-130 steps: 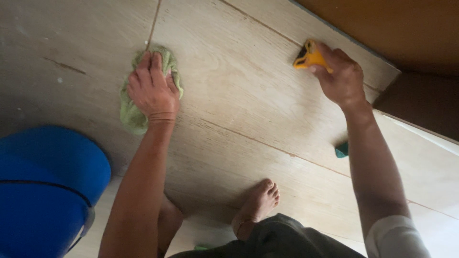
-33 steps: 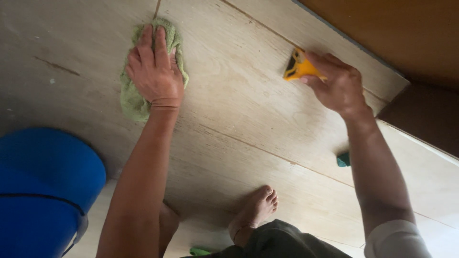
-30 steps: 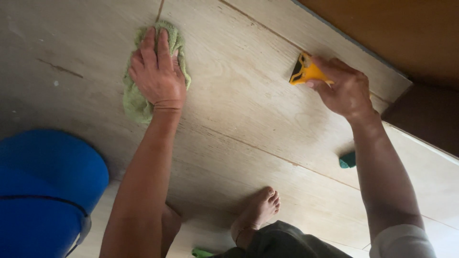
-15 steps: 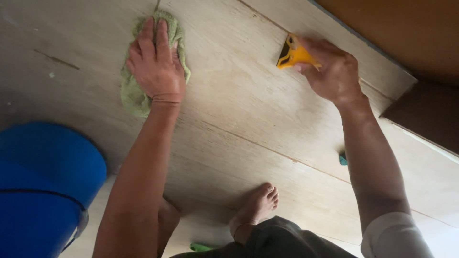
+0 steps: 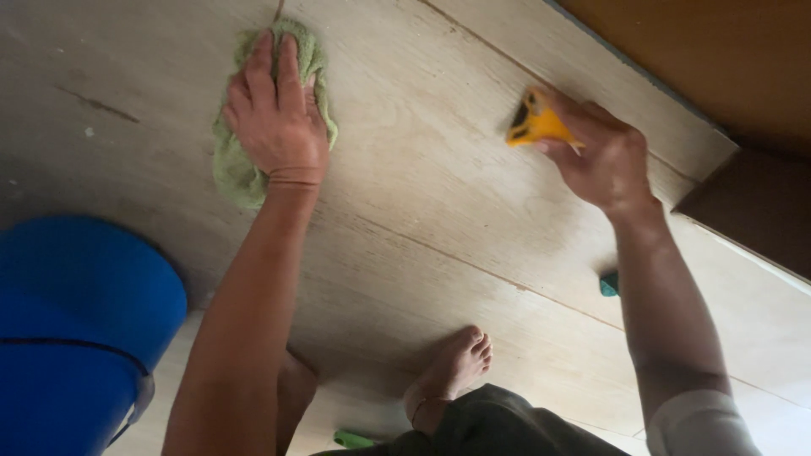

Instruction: Cleaning and scraping a floor surface using a rag and a scraper tool.

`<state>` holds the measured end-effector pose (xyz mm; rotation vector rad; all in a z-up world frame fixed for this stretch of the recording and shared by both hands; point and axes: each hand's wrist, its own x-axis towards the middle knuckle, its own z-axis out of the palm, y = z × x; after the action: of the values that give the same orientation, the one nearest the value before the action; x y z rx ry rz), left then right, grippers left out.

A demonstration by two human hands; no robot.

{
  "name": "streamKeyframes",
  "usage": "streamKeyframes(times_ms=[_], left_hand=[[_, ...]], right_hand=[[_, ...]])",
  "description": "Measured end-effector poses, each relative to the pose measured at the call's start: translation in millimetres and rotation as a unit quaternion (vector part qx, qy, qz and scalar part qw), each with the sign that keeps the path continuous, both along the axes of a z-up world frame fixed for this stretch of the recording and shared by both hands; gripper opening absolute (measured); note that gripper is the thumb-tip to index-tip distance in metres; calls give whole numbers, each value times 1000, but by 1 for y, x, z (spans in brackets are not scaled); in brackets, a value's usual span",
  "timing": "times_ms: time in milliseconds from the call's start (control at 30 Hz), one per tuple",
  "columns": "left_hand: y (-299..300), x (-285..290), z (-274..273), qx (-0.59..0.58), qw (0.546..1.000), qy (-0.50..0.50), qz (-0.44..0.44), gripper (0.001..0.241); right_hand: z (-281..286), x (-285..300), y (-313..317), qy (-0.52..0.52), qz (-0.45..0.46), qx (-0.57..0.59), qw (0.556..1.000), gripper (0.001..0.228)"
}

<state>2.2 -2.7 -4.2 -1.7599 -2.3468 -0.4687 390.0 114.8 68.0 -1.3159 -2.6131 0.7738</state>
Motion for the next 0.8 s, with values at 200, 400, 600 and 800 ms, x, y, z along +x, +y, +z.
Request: streamKeyframes(times_ms=[200, 400, 600, 800], left_hand=[[-1, 2, 6, -5, 1000, -20, 5, 68], [1, 1, 2, 20, 1000, -12, -1, 67], [1, 1, 7, -11, 1000, -15, 9, 66], [3, -4, 6, 34, 999, -10, -24, 66]], right_hand=[[11, -9, 4, 38, 6, 8, 999, 51], [19, -6, -1, 22, -7, 3, 1000, 47], [2, -3, 7, 13, -1, -7, 1000, 51], [42, -14, 1, -25, -30, 15, 999, 45]])
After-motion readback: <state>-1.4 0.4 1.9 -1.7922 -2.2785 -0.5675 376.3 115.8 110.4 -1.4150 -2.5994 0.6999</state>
